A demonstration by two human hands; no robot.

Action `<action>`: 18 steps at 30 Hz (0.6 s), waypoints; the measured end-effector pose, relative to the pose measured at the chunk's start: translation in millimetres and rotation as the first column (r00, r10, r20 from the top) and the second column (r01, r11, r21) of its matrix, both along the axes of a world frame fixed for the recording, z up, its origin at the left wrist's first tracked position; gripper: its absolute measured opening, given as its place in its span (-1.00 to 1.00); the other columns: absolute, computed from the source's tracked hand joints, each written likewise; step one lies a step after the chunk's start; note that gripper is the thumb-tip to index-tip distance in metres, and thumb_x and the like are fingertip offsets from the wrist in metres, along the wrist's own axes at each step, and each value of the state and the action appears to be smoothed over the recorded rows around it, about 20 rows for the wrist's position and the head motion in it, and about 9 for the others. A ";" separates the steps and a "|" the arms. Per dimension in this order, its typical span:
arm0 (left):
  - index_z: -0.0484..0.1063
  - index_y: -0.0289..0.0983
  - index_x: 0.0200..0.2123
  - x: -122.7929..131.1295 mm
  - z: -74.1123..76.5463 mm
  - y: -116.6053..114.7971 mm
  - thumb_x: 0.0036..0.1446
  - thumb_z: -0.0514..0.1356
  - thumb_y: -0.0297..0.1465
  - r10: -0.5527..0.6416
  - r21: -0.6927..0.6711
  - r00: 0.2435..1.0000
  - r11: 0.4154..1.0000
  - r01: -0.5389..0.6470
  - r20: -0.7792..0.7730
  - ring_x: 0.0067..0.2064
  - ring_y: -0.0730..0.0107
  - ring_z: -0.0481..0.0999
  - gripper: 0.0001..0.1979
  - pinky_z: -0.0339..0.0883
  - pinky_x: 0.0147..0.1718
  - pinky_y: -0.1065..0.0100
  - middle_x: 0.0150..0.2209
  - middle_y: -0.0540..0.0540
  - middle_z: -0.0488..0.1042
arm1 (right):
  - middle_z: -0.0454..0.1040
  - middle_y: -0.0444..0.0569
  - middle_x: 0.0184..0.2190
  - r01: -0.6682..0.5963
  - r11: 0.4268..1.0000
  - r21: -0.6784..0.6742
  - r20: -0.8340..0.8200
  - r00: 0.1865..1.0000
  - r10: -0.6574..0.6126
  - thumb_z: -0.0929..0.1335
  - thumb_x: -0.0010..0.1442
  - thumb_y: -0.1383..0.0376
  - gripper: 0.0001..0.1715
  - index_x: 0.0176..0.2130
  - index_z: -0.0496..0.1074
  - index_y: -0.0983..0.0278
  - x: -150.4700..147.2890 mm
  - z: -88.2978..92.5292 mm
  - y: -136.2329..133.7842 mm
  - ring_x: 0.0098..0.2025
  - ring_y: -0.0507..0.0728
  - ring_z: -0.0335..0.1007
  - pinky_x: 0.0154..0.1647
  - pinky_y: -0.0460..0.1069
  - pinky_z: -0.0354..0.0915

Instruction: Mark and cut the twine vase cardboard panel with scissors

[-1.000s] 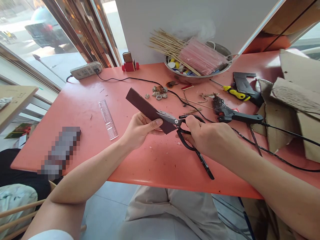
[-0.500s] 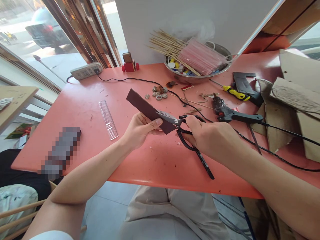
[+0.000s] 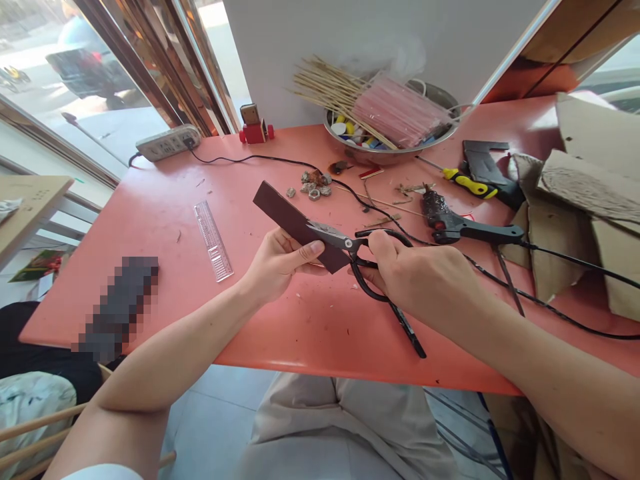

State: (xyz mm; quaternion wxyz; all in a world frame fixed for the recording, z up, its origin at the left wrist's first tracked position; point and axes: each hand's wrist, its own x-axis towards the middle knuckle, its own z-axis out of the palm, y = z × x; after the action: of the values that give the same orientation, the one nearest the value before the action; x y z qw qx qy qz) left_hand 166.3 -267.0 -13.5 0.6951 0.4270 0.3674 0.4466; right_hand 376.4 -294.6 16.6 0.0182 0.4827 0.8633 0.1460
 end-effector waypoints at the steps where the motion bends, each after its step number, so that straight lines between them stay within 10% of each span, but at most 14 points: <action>1: 0.66 -0.26 -0.39 -0.1 0.1 -0.4 -0.29 0.70 0.01 0.010 0.007 1.000 1.000 -0.009 -0.014 -0.48 0.36 0.68 -0.44 0.66 -0.44 0.43 -0.51 -0.01 0.66 | 0.34 -0.04 -0.65 0.000 1.000 -0.001 -0.002 1.000 0.000 0.09 0.51 0.24 -0.51 -0.14 0.51 0.35 -0.1 0.2 0.0 -0.69 0.12 0.12 -0.58 -0.05 -0.26; 7: 0.66 -0.29 -0.35 -1.4 0.0 -2.6 -0.25 0.67 0.06 0.054 0.046 0.995 0.998 -0.050 -0.086 -0.29 0.07 0.79 -0.40 0.77 -0.31 0.21 -0.39 -0.13 0.73 | 0.39 0.00 -0.60 0.004 1.000 0.013 -0.032 0.999 -0.003 0.10 0.50 0.19 -0.52 -0.14 0.48 0.34 1.7 1.6 -0.2 -0.65 0.14 0.15 -0.54 -0.03 -0.23; 18: 0.67 -0.26 -0.37 -0.6 1.5 -1.8 -0.26 0.67 0.07 0.029 0.058 0.996 0.998 -0.025 -0.079 -0.39 0.25 0.75 -0.42 0.71 -0.38 0.35 -0.42 -0.07 0.72 | 0.31 -0.06 -0.72 -0.081 0.963 0.257 0.127 0.991 0.049 0.02 0.61 0.21 -0.34 -0.32 0.48 0.33 2.0 3.2 -2.0 -0.73 0.08 0.17 -0.63 -0.07 -0.34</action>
State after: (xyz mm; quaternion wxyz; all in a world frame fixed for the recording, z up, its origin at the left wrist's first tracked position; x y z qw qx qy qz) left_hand 165.7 -268.9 -12.0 0.6613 0.4592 0.3876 0.4491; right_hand 378.4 -296.6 19.8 0.0010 0.4428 0.8492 0.2879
